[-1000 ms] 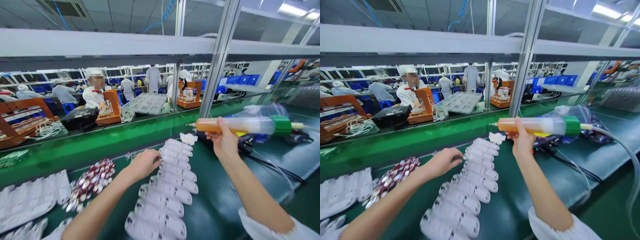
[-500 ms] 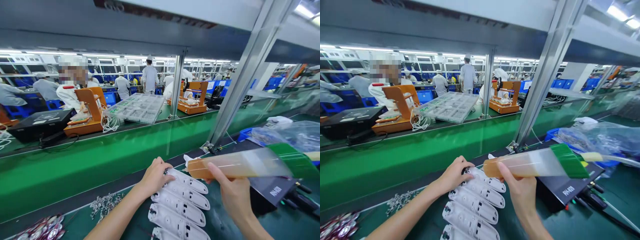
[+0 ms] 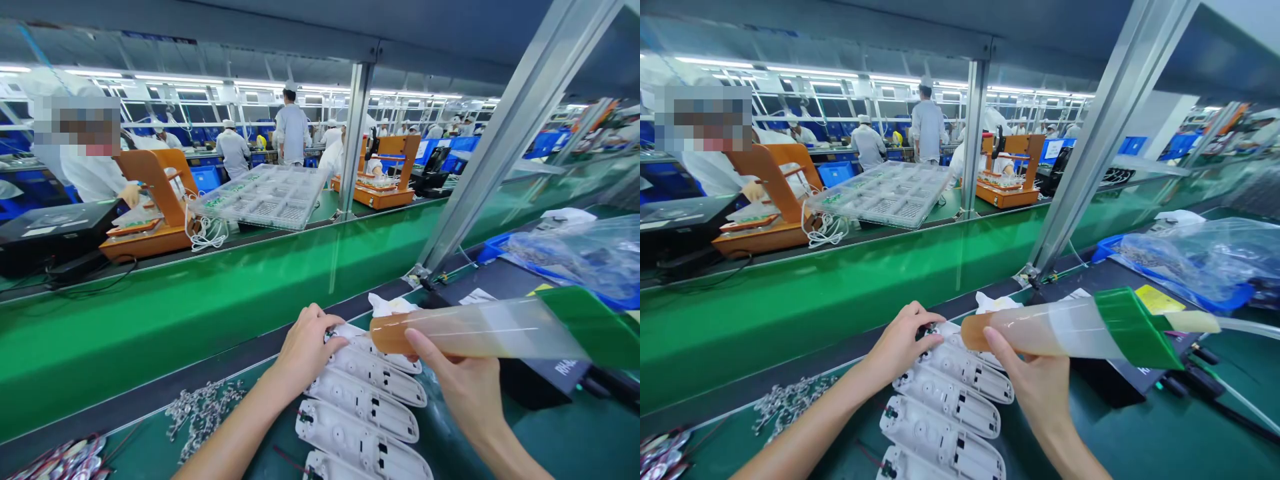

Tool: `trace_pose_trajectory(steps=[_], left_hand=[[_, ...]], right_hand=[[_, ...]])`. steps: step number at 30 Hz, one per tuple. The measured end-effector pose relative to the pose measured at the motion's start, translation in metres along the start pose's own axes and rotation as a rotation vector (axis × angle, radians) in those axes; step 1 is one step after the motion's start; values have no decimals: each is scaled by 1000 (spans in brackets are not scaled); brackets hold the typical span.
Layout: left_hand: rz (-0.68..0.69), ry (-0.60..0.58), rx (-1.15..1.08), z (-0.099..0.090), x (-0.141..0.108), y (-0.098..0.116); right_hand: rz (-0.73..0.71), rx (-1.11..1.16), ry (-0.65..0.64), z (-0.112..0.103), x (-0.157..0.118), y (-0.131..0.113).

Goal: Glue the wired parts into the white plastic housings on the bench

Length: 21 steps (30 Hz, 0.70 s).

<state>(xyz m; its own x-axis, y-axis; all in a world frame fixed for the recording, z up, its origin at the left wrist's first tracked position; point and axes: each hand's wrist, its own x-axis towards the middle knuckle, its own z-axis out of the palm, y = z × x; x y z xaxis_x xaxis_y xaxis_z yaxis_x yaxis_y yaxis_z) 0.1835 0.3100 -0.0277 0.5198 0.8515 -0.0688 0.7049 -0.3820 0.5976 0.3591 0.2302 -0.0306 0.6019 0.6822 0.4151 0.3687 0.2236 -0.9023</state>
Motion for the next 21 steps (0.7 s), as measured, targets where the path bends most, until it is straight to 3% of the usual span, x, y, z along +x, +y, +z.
trace_pose_trajectory(steps=[7,13,21], left_hand=[[2,-11,3,0,-1,2],[14,7,16,2,0,0],[-3,-5,2,1,0,2]], right_hand=[[41,-39,-10,3,-4,-2],[-47,-74,-59,3,-3,8],[9,-106,-23,6,-8,-4]])
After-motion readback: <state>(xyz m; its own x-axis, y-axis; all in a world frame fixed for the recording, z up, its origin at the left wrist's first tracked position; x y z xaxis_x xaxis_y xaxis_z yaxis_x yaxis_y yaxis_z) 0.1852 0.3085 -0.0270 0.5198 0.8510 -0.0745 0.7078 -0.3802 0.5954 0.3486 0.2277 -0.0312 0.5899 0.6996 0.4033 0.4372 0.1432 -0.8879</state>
